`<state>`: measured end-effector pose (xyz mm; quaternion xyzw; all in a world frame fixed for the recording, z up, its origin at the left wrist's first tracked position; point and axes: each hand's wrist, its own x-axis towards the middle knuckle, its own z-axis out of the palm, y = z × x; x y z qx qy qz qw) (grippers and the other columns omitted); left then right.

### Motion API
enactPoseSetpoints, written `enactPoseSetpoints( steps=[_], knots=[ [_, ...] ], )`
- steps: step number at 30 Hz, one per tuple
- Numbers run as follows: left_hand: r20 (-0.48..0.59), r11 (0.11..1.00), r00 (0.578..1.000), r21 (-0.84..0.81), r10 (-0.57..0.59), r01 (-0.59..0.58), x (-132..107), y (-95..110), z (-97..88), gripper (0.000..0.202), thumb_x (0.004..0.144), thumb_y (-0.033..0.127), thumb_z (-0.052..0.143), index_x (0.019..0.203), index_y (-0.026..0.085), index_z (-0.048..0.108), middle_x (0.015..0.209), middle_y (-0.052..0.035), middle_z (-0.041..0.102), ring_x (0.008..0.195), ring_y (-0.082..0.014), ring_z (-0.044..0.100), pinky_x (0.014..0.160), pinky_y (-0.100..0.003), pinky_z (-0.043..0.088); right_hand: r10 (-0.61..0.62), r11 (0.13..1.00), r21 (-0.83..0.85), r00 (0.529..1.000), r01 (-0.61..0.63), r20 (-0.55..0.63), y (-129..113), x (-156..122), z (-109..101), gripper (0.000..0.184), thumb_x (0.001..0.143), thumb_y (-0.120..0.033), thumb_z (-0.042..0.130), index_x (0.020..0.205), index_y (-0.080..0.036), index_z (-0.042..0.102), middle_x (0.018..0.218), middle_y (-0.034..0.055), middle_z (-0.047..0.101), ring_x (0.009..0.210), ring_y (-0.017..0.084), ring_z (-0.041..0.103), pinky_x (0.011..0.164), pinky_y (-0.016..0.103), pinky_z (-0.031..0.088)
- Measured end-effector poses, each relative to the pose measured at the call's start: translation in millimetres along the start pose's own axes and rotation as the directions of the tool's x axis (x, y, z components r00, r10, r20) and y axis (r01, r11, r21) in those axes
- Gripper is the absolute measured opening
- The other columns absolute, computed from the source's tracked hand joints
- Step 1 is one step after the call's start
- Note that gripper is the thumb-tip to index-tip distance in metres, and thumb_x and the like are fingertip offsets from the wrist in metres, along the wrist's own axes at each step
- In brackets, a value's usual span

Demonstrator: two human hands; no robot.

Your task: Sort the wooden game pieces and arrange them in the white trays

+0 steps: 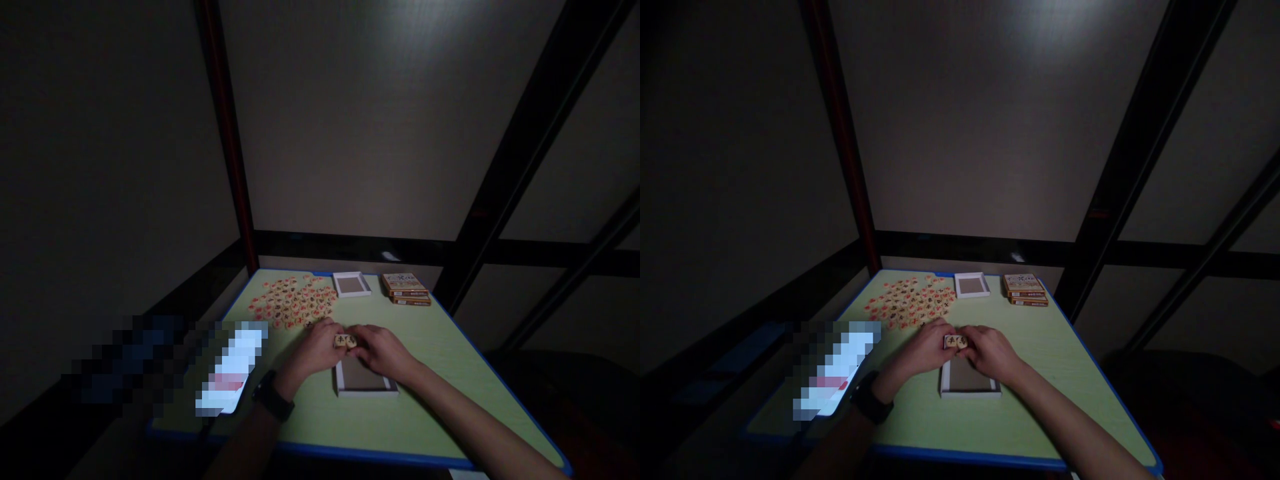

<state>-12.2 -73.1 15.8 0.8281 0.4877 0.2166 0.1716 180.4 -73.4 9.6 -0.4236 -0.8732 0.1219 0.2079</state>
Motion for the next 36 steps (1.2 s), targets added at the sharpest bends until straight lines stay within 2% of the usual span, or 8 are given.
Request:
enactPoseSetpoints(
  steps=[5, 11, 14, 17, 20, 23, 30, 36],
  knots=[
    [0.005, 1.0, 1.0, 0.001, -0.007, 0.007, 0, 0, -1.4, 0.012, 0.075, 0.018, 0.065, 0.086, 0.018, 0.071, 0.091, -0.0055, 0.071, 0.093, -0.0205, 0.063, 0.087, -0.03, 0.048, 0.004, 0.999, 0.039, 0.998, -0.002, -0.061, -6, -2, -10, 0.044, 0.086, -0.045, 0.065, 0.118, -0.015, 0.064, 0.082, 0.0069, 0.07, 0.077, 0.022, 0.064, 0.071, 0.03, 0.046],
    [0.02, 0.999, 1.0, -0.044, -0.008, 0.009, -3, -10, -16.3, 0.037, 0.074, 0.038, 0.071, 0.107, 0.02, 0.07, 0.098, -0.0043, 0.072, 0.087, -0.0197, 0.065, 0.08, -0.029, 0.051, 0.121, 0.989, 0.124, 0.94, -0.085, -0.319, -2, 0, -18, 0.04, 0.093, -0.052, 0.051, 0.103, -0.016, 0.068, 0.08, 0.0066, 0.069, 0.072, 0.02, 0.062, 0.068, 0.031, 0.048],
    [-0.045, 0.995, 0.997, -0.078, -0.061, 0.057, -2, -19, -39.0, 0.045, 0.081, 0.039, 0.066, 0.121, 0.018, 0.065, 0.111, -0.0071, 0.071, 0.085, -0.0186, 0.066, 0.081, -0.029, 0.053, 0.149, 0.984, 0.152, 0.898, -0.093, -0.414, 4, 1, -17, 0.043, 0.097, -0.052, 0.042, 0.092, -0.018, 0.067, 0.086, 0.0084, 0.071, 0.077, 0.021, 0.064, 0.072, 0.032, 0.05],
    [-0.19, 0.996, 0.979, 0.029, -0.08, 0.087, 8, -27, -70.6, 0.038, 0.088, 0.031, 0.057, 0.122, 0.018, 0.066, 0.124, -0.0086, 0.068, 0.107, -0.0212, 0.063, 0.096, -0.031, 0.049, 0.15, 0.982, 0.168, 0.881, -0.082, -0.449, 8, 2, -13, 0.046, 0.098, -0.054, 0.038, 0.085, -0.019, 0.066, 0.083, 0.0079, 0.071, 0.077, 0.022, 0.065, 0.074, 0.032, 0.05],
    [-0.189, 0.961, 0.977, 0.238, -0.096, 0.14, 29, -36, -100.3, 0.033, 0.09, 0.025, 0.052, 0.118, 0.017, 0.07, 0.119, -0.0096, 0.07, 0.112, -0.023, 0.062, 0.102, -0.032, 0.044, 0.165, 0.977, 0.197, 0.872, -0.08, -0.462, 10, 4, -8, 0.049, 0.098, -0.056, 0.036, 0.082, -0.019, 0.065, 0.077, 0.0068, 0.07, 0.073, 0.021, 0.065, 0.072, 0.032, 0.049],
    [-0.167, 0.865, 0.959, 0.416, -0.229, 0.28, 55, -49, -117.6, 0.031, 0.092, 0.023, 0.049, 0.111, 0.02, 0.073, 0.113, -0.0105, 0.072, 0.107, -0.0247, 0.065, 0.094, -0.032, 0.048, 0.183, 0.972, 0.218, 0.866, -0.088, -0.466, 12, 6, -4, 0.052, 0.098, -0.058, 0.035, 0.08, -0.02, 0.065, 0.075, 0.0061, 0.069, 0.071, 0.021, 0.064, 0.07, 0.031, 0.048],
    [-0.026, 0.782, 0.941, 0.548, -0.339, 0.297, 97, -87, -118.6, 0.028, 0.085, 0.016, 0.06, 0.11, 0.02, 0.073, 0.118, -0.014, 0.071, 0.108, -0.0243, 0.066, 0.092, -0.029, 0.049, 0.162, 0.976, 0.203, 0.877, -0.076, -0.452, 18, 7, 2, 0.053, 0.099, -0.057, 0.034, 0.078, -0.019, 0.065, 0.072, 0.0062, 0.068, 0.068, 0.021, 0.064, 0.068, 0.03, 0.048],
    [0.074, 0.749, 0.924, 0.612, -0.374, 0.254, 113, -102, -108.1, 0.028, 0.081, 0.013, 0.063, 0.105, 0.023, 0.075, 0.116, -0.0129, 0.072, 0.109, -0.0248, 0.066, 0.091, -0.03, 0.05, 0.14, 0.98, 0.192, 0.884, -0.058, -0.447, 22, 8, 7, 0.052, 0.099, -0.055, 0.035, 0.078, -0.02, 0.067, 0.069, 0.0049, 0.068, 0.065, 0.02, 0.064, 0.066, 0.029, 0.047]
  ],
)
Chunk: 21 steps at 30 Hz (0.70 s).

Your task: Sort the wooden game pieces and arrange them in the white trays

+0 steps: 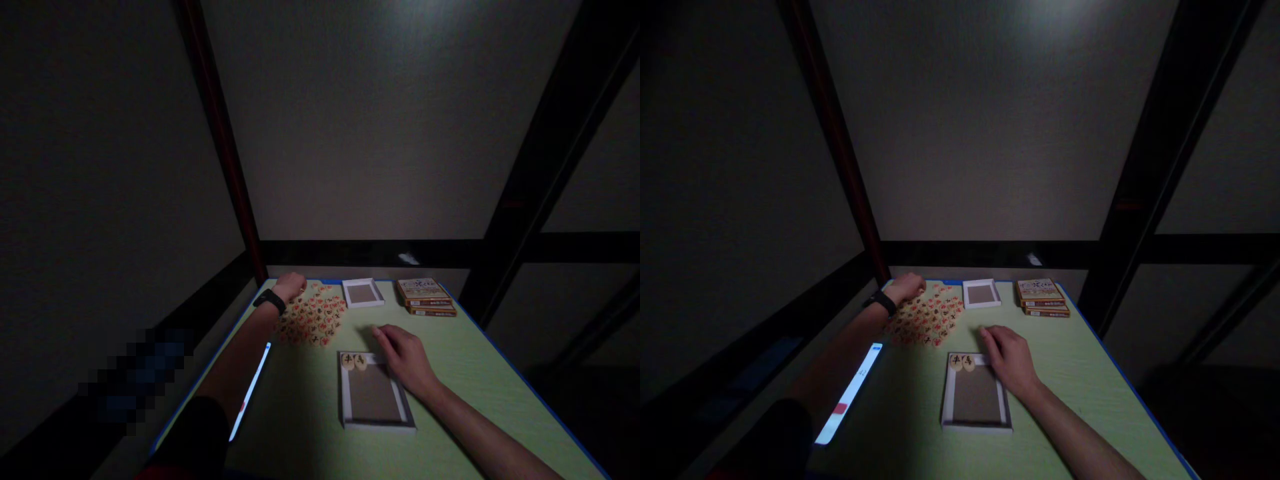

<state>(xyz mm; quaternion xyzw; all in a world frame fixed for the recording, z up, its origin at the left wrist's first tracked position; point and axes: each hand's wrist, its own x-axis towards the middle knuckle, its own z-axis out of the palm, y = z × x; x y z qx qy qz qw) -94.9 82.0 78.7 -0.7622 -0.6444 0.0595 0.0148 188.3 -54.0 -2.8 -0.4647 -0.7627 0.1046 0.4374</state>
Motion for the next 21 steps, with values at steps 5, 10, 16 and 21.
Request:
enactPoseSetpoints(
  steps=[5, 10, 16, 21],
  knots=[
    [0.039, 0.999, 0.999, 0.05, 0.002, -0.004, 4.4, 1.7, 6.4, 0.031, 0.079, 0.007, 0.061, 0.105, 0.019, 0.074, 0.116, -0.0169, 0.071, 0.108, -0.0265, 0.067, 0.089, -0.031, 0.051, -0.012, 1.0, -0.001, 1.0, 0.012, 0.003, -0.2, -0.3, 0.6, 0.05, 0.1, -0.052, 0.037, 0.077, -0.019, 0.067, 0.066, 0.0037, 0.066, 0.061, 0.019, 0.062, 0.063, 0.028, 0.047],
    [0.031, 0.998, 0.999, 0.066, 0.011, -0.013, 3.4, 1.0, 7.5, 0.027, 0.082, 0.009, 0.06, 0.105, 0.016, 0.072, 0.115, -0.0185, 0.07, 0.109, -0.027, 0.066, 0.09, -0.031, 0.05, -0.014, 1.0, -0.002, 1.0, 0.014, 0.009, -2.4, 0.3, -0.9, 0.049, 0.1, -0.05, 0.037, 0.076, -0.02, 0.067, 0.067, 0.0035, 0.067, 0.061, 0.018, 0.063, 0.063, 0.028, 0.046],
    [0.045, 0.998, 0.999, 0.054, 0.011, -0.013, 3.2, -2.1, 9.2, 0.022, 0.085, 0.016, 0.061, 0.105, 0.015, 0.071, 0.113, -0.0188, 0.071, 0.107, -0.026, 0.067, 0.087, -0.029, 0.05, -0.014, 1.0, 0.0, 1.0, 0.014, 0.017, -0.3, -0.1, 0.3, 0.047, 0.1, -0.049, 0.039, 0.078, -0.019, 0.068, 0.069, 0.0039, 0.069, 0.063, 0.018, 0.064, 0.062, 0.027, 0.046],
    [0.021, 0.999, 1.0, 0.035, 0.017, -0.017, 3.9, 0.3, 10.8, 0.024, 0.089, 0.021, 0.056, 0.106, 0.012, 0.07, 0.12, -0.0206, 0.068, 0.111, -0.0267, 0.065, 0.089, -0.029, 0.049, -0.008, 1.0, 0.003, 1.0, 0.007, 0.03, -0.1, -0.1, 0.6, 0.047, 0.1, -0.048, 0.039, 0.077, -0.019, 0.067, 0.068, 0.0038, 0.068, 0.062, 0.018, 0.063, 0.062, 0.027, 0.046]
  ],
)
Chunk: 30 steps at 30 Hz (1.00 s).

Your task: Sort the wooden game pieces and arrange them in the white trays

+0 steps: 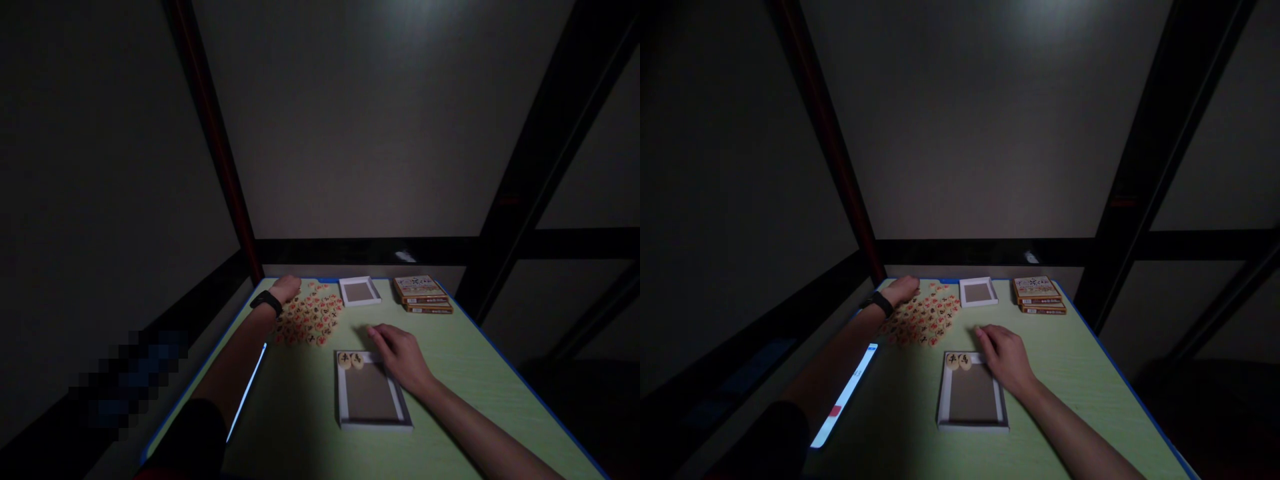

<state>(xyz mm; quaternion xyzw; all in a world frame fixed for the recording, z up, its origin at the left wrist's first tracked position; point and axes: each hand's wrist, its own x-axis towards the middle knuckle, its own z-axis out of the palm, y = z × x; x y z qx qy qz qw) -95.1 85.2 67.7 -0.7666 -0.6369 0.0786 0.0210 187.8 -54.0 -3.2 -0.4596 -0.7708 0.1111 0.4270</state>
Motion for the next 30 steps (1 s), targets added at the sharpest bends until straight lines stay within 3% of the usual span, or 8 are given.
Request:
enactPoseSetpoints(
  steps=[6, 11, 23, 27, 30],
  knots=[
    [-0.045, 0.996, 0.997, -0.061, 0.062, -0.065, 9, 25, 3.6, 0.031, 0.095, 0.033, 0.046, 0.111, 0.016, 0.067, 0.117, -0.0147, 0.07, 0.107, -0.0219, 0.066, 0.085, -0.024, 0.049, 0.002, 1.0, -0.014, 1.0, -0.002, 0.013, 1, 0, 1, 0.048, 0.1, -0.049, 0.038, 0.077, -0.019, 0.067, 0.068, 0.0035, 0.068, 0.063, 0.018, 0.063, 0.062, 0.027, 0.045],
    [-0.019, 0.995, 0.996, -0.06, 0.084, -0.085, 11, 43, 4.9, 0.028, 0.089, 0.025, 0.054, 0.11, 0.014, 0.069, 0.115, -0.0171, 0.071, 0.106, -0.0237, 0.067, 0.084, -0.026, 0.051, -0.007, 1.0, -0.022, 0.999, 0.008, 0.038, 0, -1, 2, 0.048, 0.1, -0.048, 0.037, 0.077, -0.02, 0.068, 0.069, 0.004, 0.069, 0.064, 0.018, 0.064, 0.062, 0.028, 0.045],
    [-0.031, 0.997, 0.999, -0.075, 0.03, -0.033, 15, 48, 4.7, 0.029, 0.083, 0.019, 0.06, 0.11, 0.014, 0.069, 0.116, -0.0182, 0.07, 0.109, -0.026, 0.067, 0.087, -0.028, 0.052, 0.002, 0.999, -0.034, 0.998, 0.001, 0.061, -1, 1, 1, 0.048, 0.1, -0.047, 0.036, 0.081, -0.018, 0.07, 0.073, 0.0054, 0.072, 0.067, 0.019, 0.066, 0.065, 0.029, 0.046],
    [-0.083, 0.992, 0.996, -0.12, 0.023, -0.033, 12, 49, 3.1, 0.026, 0.082, 0.016, 0.06, 0.106, 0.013, 0.07, 0.111, -0.0171, 0.072, 0.106, -0.0251, 0.067, 0.087, -0.027, 0.051, 0.007, 1.0, -0.017, 0.999, -0.006, 0.045, -3, 1, 1, 0.046, 0.1, -0.045, 0.037, 0.078, -0.018, 0.068, 0.072, 0.0048, 0.071, 0.066, 0.018, 0.065, 0.064, 0.028, 0.047],
    [-0.157, 0.984, 0.987, -0.17, 0.024, -0.051, 5, 59, -6.5, 0.025, 0.086, 0.019, 0.055, 0.106, 0.011, 0.069, 0.11, -0.0188, 0.071, 0.107, -0.0262, 0.066, 0.088, -0.028, 0.05, 0.03, 0.999, 0.018, 0.999, -0.03, -0.03, -2, 2, 0, 0.04, 0.1, -0.042, 0.04, 0.082, -0.019, 0.067, 0.075, 0.0052, 0.071, 0.07, 0.019, 0.066, 0.068, 0.029, 0.051]
  ],
)
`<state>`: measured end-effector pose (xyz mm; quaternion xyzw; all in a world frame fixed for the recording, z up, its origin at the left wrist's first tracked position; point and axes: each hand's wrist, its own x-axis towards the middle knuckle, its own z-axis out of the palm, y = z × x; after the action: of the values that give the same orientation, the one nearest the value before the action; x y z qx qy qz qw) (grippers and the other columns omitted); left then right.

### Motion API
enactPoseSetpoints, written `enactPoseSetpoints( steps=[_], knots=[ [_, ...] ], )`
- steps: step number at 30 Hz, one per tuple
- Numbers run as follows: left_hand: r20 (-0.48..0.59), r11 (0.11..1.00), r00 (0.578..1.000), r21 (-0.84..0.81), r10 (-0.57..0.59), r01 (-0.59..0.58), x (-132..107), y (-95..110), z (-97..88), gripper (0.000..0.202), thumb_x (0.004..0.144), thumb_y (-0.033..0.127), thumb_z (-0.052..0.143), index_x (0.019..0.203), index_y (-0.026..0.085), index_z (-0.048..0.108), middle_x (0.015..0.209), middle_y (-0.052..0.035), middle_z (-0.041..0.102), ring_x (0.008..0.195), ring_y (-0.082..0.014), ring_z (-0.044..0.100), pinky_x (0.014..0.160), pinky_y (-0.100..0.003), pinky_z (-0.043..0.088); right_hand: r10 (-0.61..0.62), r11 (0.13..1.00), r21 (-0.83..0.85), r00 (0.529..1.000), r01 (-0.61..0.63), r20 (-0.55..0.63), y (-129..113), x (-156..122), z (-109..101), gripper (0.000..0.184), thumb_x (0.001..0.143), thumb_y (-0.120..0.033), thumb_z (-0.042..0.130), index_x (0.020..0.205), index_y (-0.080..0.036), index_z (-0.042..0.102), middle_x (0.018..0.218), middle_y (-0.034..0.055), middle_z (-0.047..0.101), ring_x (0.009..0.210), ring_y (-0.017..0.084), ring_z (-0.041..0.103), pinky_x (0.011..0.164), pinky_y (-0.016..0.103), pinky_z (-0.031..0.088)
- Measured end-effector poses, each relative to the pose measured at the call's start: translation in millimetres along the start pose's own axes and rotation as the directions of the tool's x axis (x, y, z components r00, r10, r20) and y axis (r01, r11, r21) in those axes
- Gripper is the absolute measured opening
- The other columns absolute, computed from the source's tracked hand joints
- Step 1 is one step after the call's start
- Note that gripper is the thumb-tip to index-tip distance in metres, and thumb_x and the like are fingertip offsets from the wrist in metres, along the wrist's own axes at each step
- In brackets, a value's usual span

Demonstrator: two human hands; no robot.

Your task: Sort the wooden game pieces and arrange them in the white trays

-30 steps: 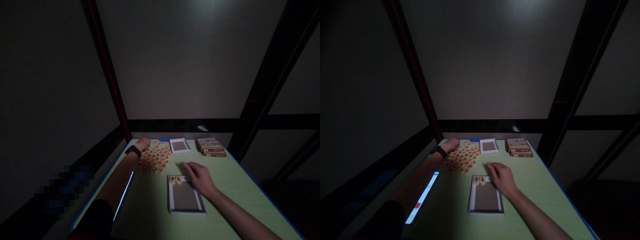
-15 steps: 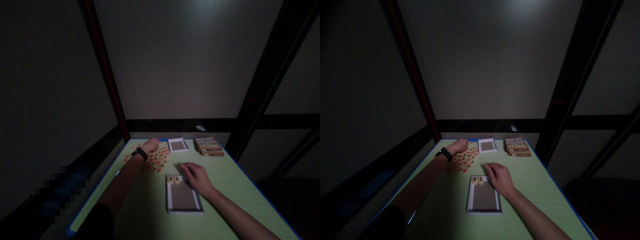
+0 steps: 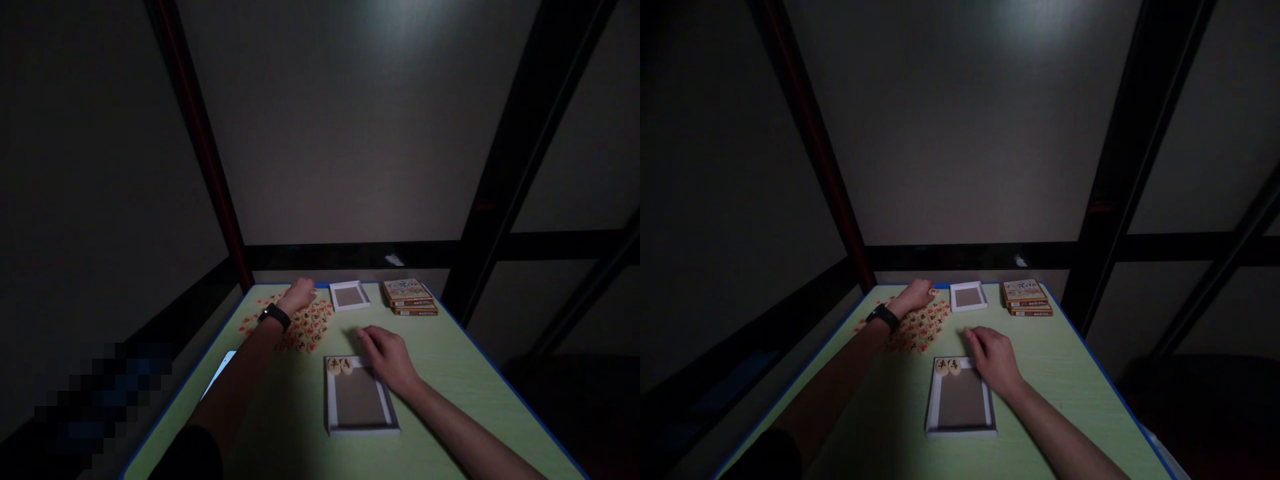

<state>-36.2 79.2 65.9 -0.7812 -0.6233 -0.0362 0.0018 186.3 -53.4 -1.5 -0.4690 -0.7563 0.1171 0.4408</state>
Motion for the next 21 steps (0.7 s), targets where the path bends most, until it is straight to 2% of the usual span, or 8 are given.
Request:
enactPoseSetpoints(
  steps=[4, 7, 10, 14, 17, 21],
  knots=[
    [-0.108, 0.997, 0.994, -0.083, -0.017, 0.008, -21, 36, -12.9, 0.029, 0.092, 0.026, 0.049, 0.109, 0.011, 0.067, 0.108, -0.0171, 0.072, 0.104, -0.0253, 0.067, 0.085, -0.029, 0.049, -0.021, 0.996, 0.08, 0.99, 0.032, -0.14, 2, 0, 0, 0.027, 0.096, -0.036, 0.048, 0.114, -0.02, 0.061, 0.104, 0.01, 0.069, 0.082, 0.02, 0.068, 0.076, 0.034, 0.057],
    [-0.168, 0.957, 0.986, -0.286, 0.002, -0.051, -52, 68, -14.7, 0.023, 0.088, 0.029, 0.055, 0.101, 0.014, 0.068, 0.096, -0.0113, 0.075, 0.09, -0.0222, 0.069, 0.078, -0.028, 0.05, -0.079, 0.984, 0.142, 0.982, 0.104, -0.172, 0, -1, 2, 0.038, 0.095, -0.032, 0.052, 0.131, -0.021, 0.049, 0.119, 0.0127, 0.062, 0.089, 0.02, 0.069, 0.08, 0.036, 0.06],
    [-0.18, 0.89, 0.984, -0.446, 0.011, -0.092, -85, 91, -8.2, 0.015, 0.084, 0.023, 0.057, 0.089, 0.016, 0.069, 0.085, -0.0069, 0.075, 0.08, -0.0188, 0.069, 0.072, -0.026, 0.049, -0.151, 0.976, 0.13, 0.974, 0.175, -0.171, -4, -4, 4, 0.045, 0.093, -0.027, 0.054, 0.137, -0.023, 0.044, 0.125, 0.0135, 0.059, 0.095, 0.021, 0.069, 0.085, 0.038, 0.059],
    [-0.186, 0.772, 0.979, -0.633, -0.083, -0.055, -114, 102, 5.9, 0.008, 0.079, 0.019, 0.062, 0.086, 0.018, 0.067, 0.079, -0.0023, 0.074, 0.075, -0.0154, 0.069, 0.069, -0.024, 0.051, -0.215, 0.972, 0.065, 0.964, 0.227, -0.154, -8, -9, 4, 0.04, 0.091, -0.019, 0.051, 0.131, -0.023, 0.049, 0.12, 0.012, 0.063, 0.1, 0.023, 0.067, 0.088, 0.039, 0.058],
    [-0.188, 0.7, 0.967, -0.714, -0.173, -0.013, -121, 102, 15.4, 0.008, 0.076, 0.017, 0.066, 0.084, 0.019, 0.065, 0.079, -0.0015, 0.074, 0.075, -0.0144, 0.07, 0.07, -0.024, 0.053, -0.215, 0.973, 0.049, 0.964, 0.225, -0.158, -10, -12, 5, 0.035, 0.091, -0.017, 0.048, 0.125, -0.022, 0.055, 0.115, 0.0114, 0.066, 0.097, 0.022, 0.068, 0.087, 0.038, 0.058],
    [-0.188, 0.595, 0.963, -0.803, -0.195, -0.037, -126, 97, 21.9, 0.009, 0.075, 0.015, 0.068, 0.082, 0.019, 0.064, 0.079, -0.0004, 0.074, 0.073, -0.0129, 0.071, 0.069, -0.023, 0.055, -0.199, 0.977, 0.052, 0.971, 0.207, -0.133, -12, -12, 7, 0.033, 0.091, -0.018, 0.047, 0.122, -0.022, 0.058, 0.108, 0.0105, 0.07, 0.092, 0.022, 0.07, 0.083, 0.037, 0.059]
  ],
)
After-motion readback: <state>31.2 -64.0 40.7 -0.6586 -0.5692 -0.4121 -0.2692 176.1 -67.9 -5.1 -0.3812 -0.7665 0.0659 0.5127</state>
